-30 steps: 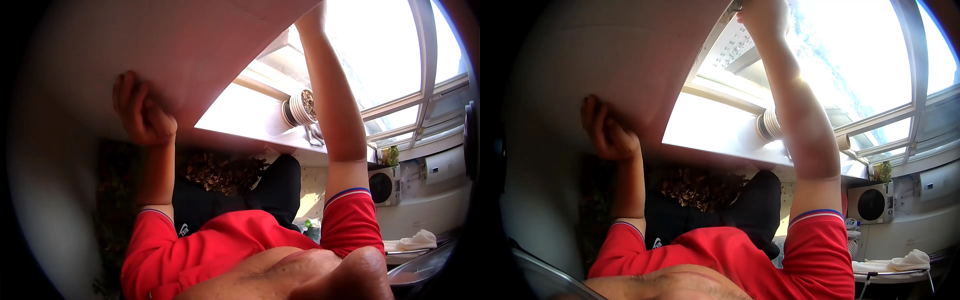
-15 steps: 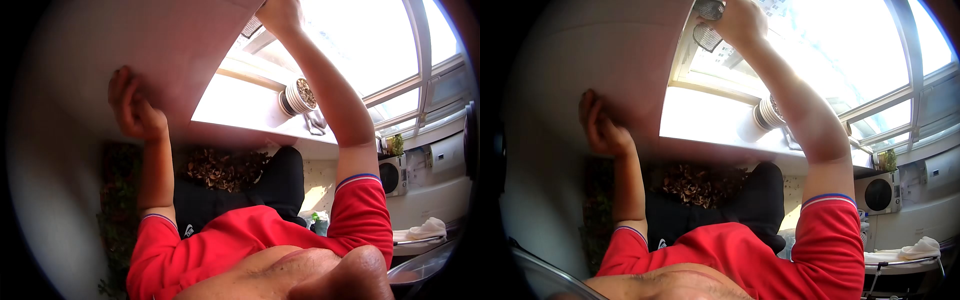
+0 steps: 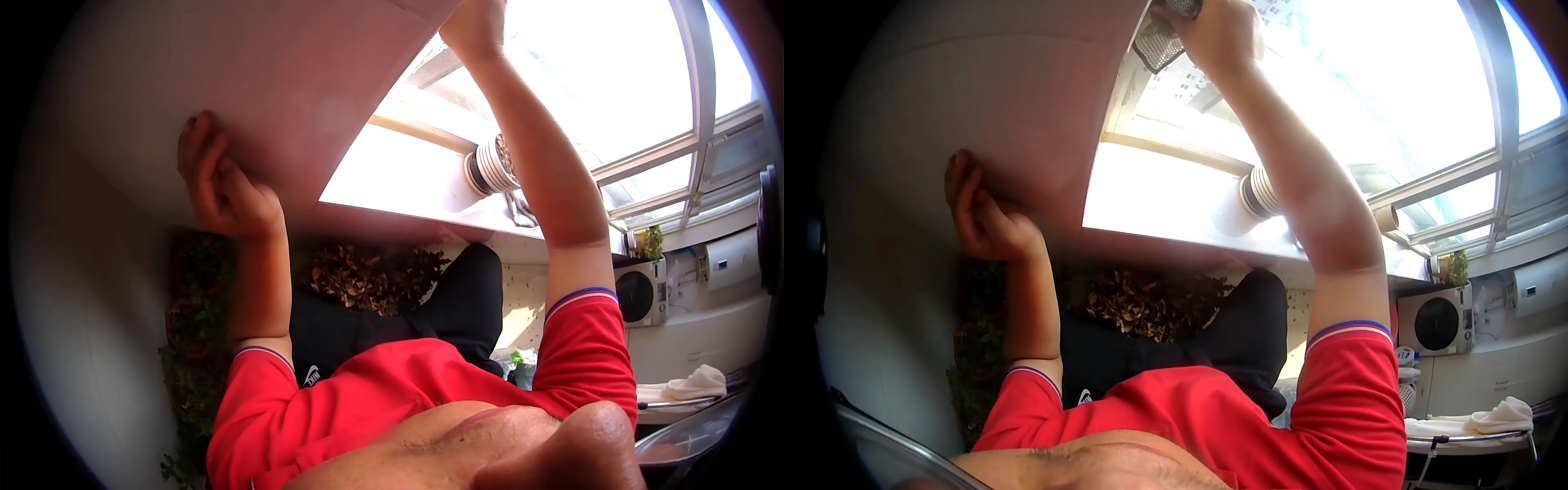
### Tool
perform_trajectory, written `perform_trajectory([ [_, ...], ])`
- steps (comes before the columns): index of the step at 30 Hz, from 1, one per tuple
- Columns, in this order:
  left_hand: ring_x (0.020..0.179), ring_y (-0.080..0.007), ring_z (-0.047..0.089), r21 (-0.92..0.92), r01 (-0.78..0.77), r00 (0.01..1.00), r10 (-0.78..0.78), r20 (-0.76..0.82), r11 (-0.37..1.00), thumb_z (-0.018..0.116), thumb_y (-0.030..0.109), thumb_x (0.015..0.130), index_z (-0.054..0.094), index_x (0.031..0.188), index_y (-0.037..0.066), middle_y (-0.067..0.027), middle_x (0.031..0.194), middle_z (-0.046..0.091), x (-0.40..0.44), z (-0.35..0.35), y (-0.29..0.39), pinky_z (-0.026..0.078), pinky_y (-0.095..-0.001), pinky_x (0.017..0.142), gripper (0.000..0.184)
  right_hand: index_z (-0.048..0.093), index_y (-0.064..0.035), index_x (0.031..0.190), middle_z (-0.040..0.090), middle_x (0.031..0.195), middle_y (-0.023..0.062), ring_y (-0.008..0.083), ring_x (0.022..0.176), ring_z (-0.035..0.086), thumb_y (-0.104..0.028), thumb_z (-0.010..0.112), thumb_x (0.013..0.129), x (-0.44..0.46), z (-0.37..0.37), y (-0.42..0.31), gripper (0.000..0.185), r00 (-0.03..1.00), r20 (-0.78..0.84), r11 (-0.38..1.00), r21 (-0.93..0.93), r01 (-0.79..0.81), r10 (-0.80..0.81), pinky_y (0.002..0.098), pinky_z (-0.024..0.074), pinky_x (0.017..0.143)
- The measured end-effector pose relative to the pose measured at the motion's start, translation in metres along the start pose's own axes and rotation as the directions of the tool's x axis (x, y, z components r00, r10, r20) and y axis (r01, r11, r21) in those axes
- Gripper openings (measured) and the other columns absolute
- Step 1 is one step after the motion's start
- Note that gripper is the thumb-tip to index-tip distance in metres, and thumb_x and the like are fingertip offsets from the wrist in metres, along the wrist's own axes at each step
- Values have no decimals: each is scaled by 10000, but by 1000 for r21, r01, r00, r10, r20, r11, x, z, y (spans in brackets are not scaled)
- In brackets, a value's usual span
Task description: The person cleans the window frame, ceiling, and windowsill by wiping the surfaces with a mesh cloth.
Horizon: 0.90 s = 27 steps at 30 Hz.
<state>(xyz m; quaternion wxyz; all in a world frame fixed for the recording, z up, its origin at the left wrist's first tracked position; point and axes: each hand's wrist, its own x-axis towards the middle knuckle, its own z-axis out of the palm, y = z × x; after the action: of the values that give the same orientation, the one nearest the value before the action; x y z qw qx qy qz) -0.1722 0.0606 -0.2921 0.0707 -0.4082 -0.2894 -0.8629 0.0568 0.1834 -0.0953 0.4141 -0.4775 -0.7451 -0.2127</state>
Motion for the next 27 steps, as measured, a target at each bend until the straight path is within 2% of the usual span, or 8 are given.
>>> perform_trajectory([
  [3, 1285, -389, 572, -24, 1, 1000, -1, -15, 1000, 441, -36, 887, 675, 1043, -80, -238, 1283, 671, -2, 1, -1, 466, -489, 1091, 284, 669, 37, 826, 707, 781, 243, 429, 794, 724, -165, 649, 916, 9, 16, 19, 222, 999, -31, 995, -88, -36, 33, 491, 551, 683],
  [6, 1291, -388, 569, -43, 20, 999, -21, -30, 999, 439, -43, 880, 673, 1047, -73, -235, 1292, 667, -4, 2, -1, 464, -493, 1093, 289, 673, 44, 780, 686, 673, 216, 366, 667, 725, -242, 650, 951, 19, 8, 7, 334, 977, 7, 965, 153, -213, 215, 457, 544, 601],
  [10, 1309, -366, 567, 42, 1, 1000, 0, -8, 999, 410, -51, 940, 674, 1051, -82, -234, 1344, 642, -7, 5, 1, 460, -488, 1117, 287, 717, 48, 866, 651, 589, 155, 237, 526, 668, -332, 652, 979, 21, 6, -1, 402, 922, 80, 901, 196, -388, 379, 393, 515, 508],
  [11, 1309, -364, 569, 72, -21, 1000, 21, 1, 997, 413, -51, 939, 674, 1052, -79, -230, 1347, 642, -7, 5, 1, 461, -485, 1116, 287, 712, 54, 927, 699, 689, 207, 317, 641, 720, -339, 690, 951, 28, 1, 3, 395, 899, 235, 885, 204, -419, 371, 440, 550, 594],
  [14, 1299, -377, 570, 69, -49, 999, 48, 6, 996, 426, -82, 882, 684, 1048, -75, -230, 1318, 655, -7, 4, 0, 470, -485, 1095, 307, 703, 56, 992, 724, 824, 267, 418, 811, 731, -322, 764, 879, 15, 1, 6, 400, 993, 114, 995, -93, -32, 42, 489, 570, 730],
  [15, 1294, -384, 571, 60, -54, 999, 54, -5, 997, 432, -99, 853, 688, 1046, -74, -232, 1302, 662, -7, 3, -2, 474, -486, 1084, 322, 702, 48, 1031, 725, 946, 288, 474, 955, 694, -297, 826, 795, 8, -15, -13, 436, 986, 155, 995, -90, -54, 68, 516, 557, 839],
  [21, 1290, -382, 577, 35, -49, 999, 49, 7, 998, 430, -106, 832, 696, 1049, -82, -236, 1292, 670, -5, 1, -3, 486, -479, 1073, 344, 685, 39, 1026, 728, 942, 256, 433, 912, 711, -351, 880, 743, 13, -15, -9, 520, 965, 262, 994, -112, 10, 20, 486, 569, 809],
  [27, 1282, -384, 587, 36, -61, 998, 61, 3, 997, 430, -105, 834, 695, 1053, -84, -236, 1290, 675, -5, 0, -5, 491, -477, 1071, 344, 652, 44, 938, 711, 876, 249, 430, 836, 697, -334, 824, 828, 6, 9, 18, 430, 982, 139, 992, -4, -130, 129, 488, 540, 737],
])
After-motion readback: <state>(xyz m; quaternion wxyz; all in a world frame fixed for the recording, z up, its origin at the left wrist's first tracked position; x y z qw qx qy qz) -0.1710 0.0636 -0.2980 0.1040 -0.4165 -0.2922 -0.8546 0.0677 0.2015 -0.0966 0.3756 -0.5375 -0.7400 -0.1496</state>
